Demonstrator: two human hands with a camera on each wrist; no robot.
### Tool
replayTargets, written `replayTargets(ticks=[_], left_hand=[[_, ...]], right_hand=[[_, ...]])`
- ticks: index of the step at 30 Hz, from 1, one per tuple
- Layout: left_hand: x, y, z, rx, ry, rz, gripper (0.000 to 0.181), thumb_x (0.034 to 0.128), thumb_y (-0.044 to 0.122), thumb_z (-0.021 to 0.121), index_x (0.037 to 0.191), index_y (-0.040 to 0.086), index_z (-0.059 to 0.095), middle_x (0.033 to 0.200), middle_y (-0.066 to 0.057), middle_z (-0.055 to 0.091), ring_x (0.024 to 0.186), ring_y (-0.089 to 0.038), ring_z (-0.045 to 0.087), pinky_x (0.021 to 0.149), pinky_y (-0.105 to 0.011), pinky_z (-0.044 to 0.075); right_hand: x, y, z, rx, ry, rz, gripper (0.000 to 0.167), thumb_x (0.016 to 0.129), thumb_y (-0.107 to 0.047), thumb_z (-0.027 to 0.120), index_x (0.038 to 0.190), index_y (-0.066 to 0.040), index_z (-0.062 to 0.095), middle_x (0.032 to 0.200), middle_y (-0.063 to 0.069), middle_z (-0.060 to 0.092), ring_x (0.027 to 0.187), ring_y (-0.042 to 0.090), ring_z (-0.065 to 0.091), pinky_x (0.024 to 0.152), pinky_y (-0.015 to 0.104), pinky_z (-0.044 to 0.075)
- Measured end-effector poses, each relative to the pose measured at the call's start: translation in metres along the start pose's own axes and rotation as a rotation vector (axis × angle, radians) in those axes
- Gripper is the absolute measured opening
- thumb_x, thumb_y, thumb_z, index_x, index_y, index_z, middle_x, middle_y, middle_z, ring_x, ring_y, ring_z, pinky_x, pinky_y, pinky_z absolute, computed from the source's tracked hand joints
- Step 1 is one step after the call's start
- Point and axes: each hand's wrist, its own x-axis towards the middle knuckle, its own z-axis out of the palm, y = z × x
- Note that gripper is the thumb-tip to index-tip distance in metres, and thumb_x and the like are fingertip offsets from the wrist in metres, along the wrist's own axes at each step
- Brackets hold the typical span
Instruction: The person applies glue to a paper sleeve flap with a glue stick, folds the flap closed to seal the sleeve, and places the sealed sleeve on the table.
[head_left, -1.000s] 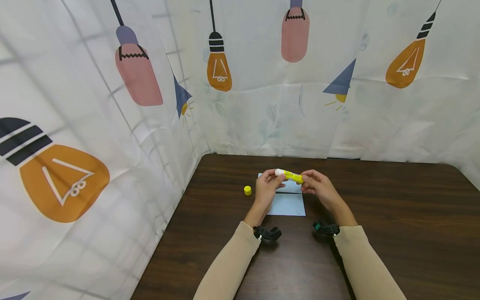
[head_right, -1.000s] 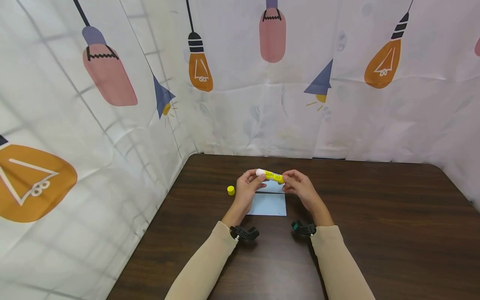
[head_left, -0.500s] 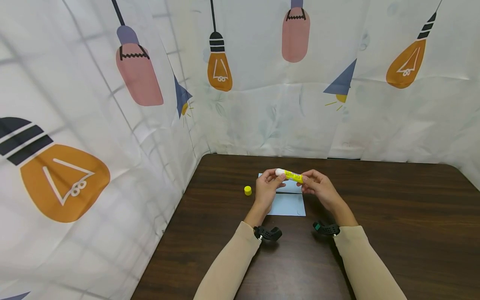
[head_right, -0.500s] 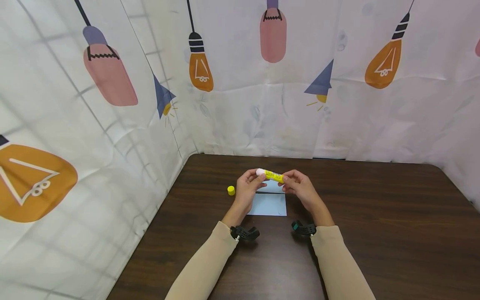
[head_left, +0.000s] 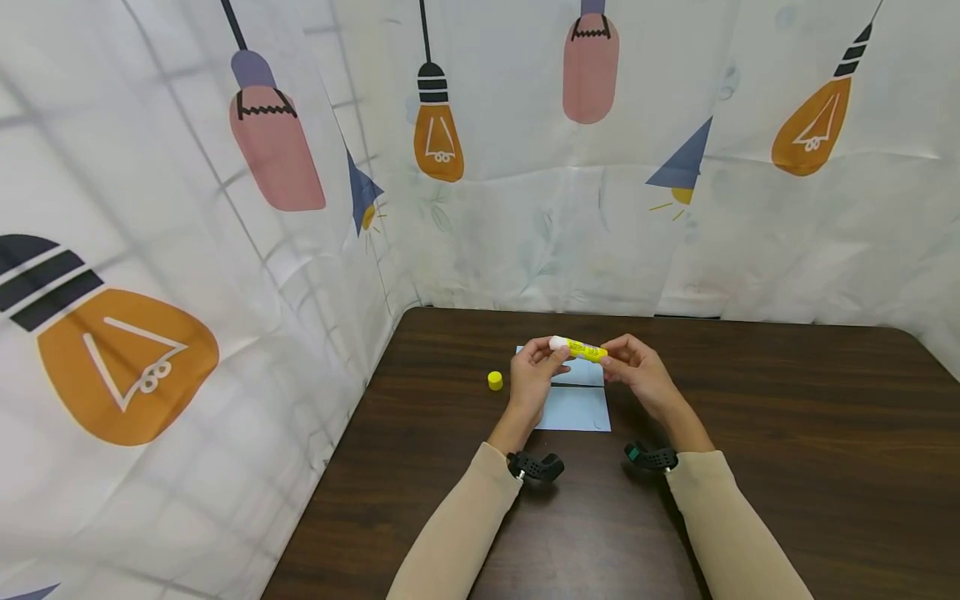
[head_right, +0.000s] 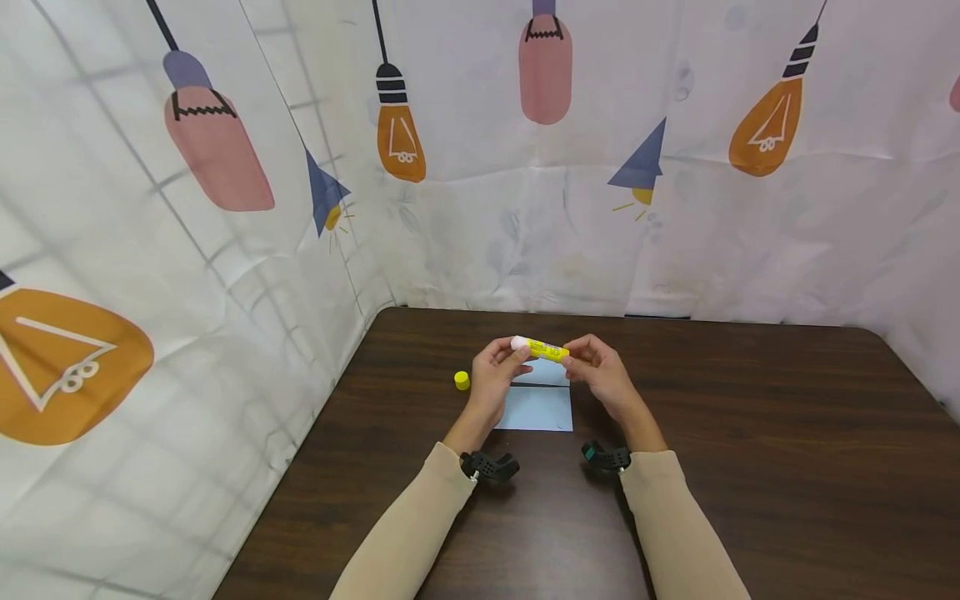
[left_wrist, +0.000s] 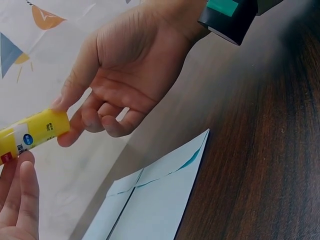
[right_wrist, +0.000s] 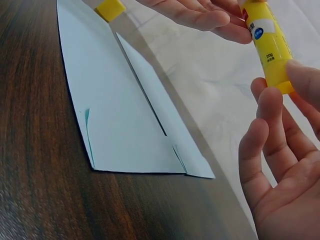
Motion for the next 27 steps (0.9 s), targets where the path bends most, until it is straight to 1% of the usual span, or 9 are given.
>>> replayTargets(ticks=[3, 7, 10, 13, 16, 20, 23, 25, 27], left_hand=[[0.0007, 0.0003, 0.0009, 0.000, 0.001, -0.005, 0.028, 0.0931, 0.014, 0.076, 0.117, 0.002, 0.068, 0.111, -0.014, 0.073, 0.091, -0.017, 0.075, 0.077, -0.028, 0.061], [-0.0001, 0.0014, 0.0005, -0.004, 0.010, -0.013, 0.029, 0.0927, 0.016, 0.076, 0.117, 0.002, 0.068, 0.111, -0.013, 0.074, 0.094, -0.022, 0.076, 0.077, -0.027, 0.061], [-0.0013, 0.0027, 0.0000, -0.007, 0.015, -0.019, 0.030, 0.0926, 0.017, 0.077, 0.118, 0.003, 0.068, 0.111, -0.013, 0.074, 0.097, -0.026, 0.076, 0.077, -0.027, 0.061], [-0.0013, 0.0031, 0.0002, -0.011, 0.012, -0.025, 0.031, 0.0929, 0.019, 0.076, 0.119, 0.004, 0.068, 0.112, -0.013, 0.074, 0.098, -0.027, 0.076, 0.077, -0.027, 0.061], [-0.0007, 0.0022, 0.0000, -0.016, 0.008, -0.024, 0.031, 0.0933, 0.018, 0.076, 0.119, 0.003, 0.068, 0.111, -0.013, 0.074, 0.099, -0.028, 0.075, 0.078, -0.027, 0.061], [0.0012, 0.0004, 0.0001, -0.018, 0.007, -0.017, 0.029, 0.0933, 0.016, 0.076, 0.118, 0.003, 0.068, 0.111, -0.012, 0.074, 0.101, -0.033, 0.075, 0.078, -0.028, 0.061], [0.0013, 0.0009, -0.0001, -0.024, 0.003, -0.014, 0.028, 0.0934, 0.015, 0.076, 0.117, 0.002, 0.068, 0.111, -0.013, 0.074, 0.097, -0.029, 0.075, 0.078, -0.028, 0.062], [0.0006, 0.0023, -0.0004, -0.027, -0.001, -0.015, 0.028, 0.0936, 0.015, 0.076, 0.117, 0.002, 0.067, 0.111, -0.013, 0.074, 0.094, -0.022, 0.075, 0.078, -0.028, 0.061], [0.0001, 0.0033, -0.0010, -0.034, -0.008, -0.015, 0.028, 0.0938, 0.014, 0.075, 0.117, 0.001, 0.067, 0.111, -0.013, 0.074, 0.091, -0.017, 0.075, 0.078, -0.028, 0.061]], right_hand=[[0.0006, -0.0006, -0.0001, -0.007, 0.016, -0.021, 0.021, 0.099, -0.010, 0.067, 0.118, -0.003, 0.059, 0.097, -0.010, 0.069, 0.078, 0.010, 0.064, 0.074, 0.022, 0.057], [0.0012, -0.0002, 0.0019, -0.033, 0.032, -0.052, 0.028, 0.098, -0.007, 0.069, 0.119, 0.005, 0.056, 0.098, -0.011, 0.070, 0.076, 0.010, 0.063, 0.073, 0.021, 0.056], [0.0014, 0.0001, 0.0031, -0.049, 0.044, -0.069, 0.031, 0.096, -0.008, 0.071, 0.119, 0.006, 0.055, 0.099, -0.012, 0.071, 0.076, 0.010, 0.062, 0.073, 0.021, 0.056], [0.0020, 0.0008, 0.0033, -0.047, 0.064, -0.078, 0.030, 0.095, -0.008, 0.072, 0.117, 0.005, 0.056, 0.100, -0.013, 0.071, 0.076, 0.010, 0.062, 0.072, 0.022, 0.056], [0.0018, 0.0014, 0.0033, -0.031, 0.067, -0.083, 0.027, 0.095, -0.007, 0.072, 0.116, 0.003, 0.058, 0.100, -0.012, 0.071, 0.076, 0.010, 0.062, 0.072, 0.022, 0.055], [0.0010, 0.0003, 0.0007, 0.012, 0.036, -0.044, 0.023, 0.099, -0.011, 0.068, 0.118, -0.003, 0.058, 0.100, -0.008, 0.070, 0.077, 0.013, 0.063, 0.073, 0.023, 0.057], [0.0014, 0.0002, -0.0002, 0.032, 0.015, 0.008, 0.022, 0.103, -0.023, 0.062, 0.119, -0.008, 0.059, 0.097, -0.006, 0.072, 0.076, 0.015, 0.064, 0.074, 0.023, 0.058], [0.0020, 0.0009, -0.0001, 0.033, 0.005, 0.035, 0.025, 0.105, -0.031, 0.059, 0.118, -0.011, 0.060, 0.093, -0.005, 0.074, 0.075, 0.015, 0.065, 0.074, 0.023, 0.058], [0.0025, 0.0023, 0.0001, 0.030, -0.006, 0.045, 0.026, 0.106, -0.035, 0.056, 0.117, -0.011, 0.061, 0.091, -0.004, 0.075, 0.073, 0.015, 0.066, 0.073, 0.023, 0.058]])
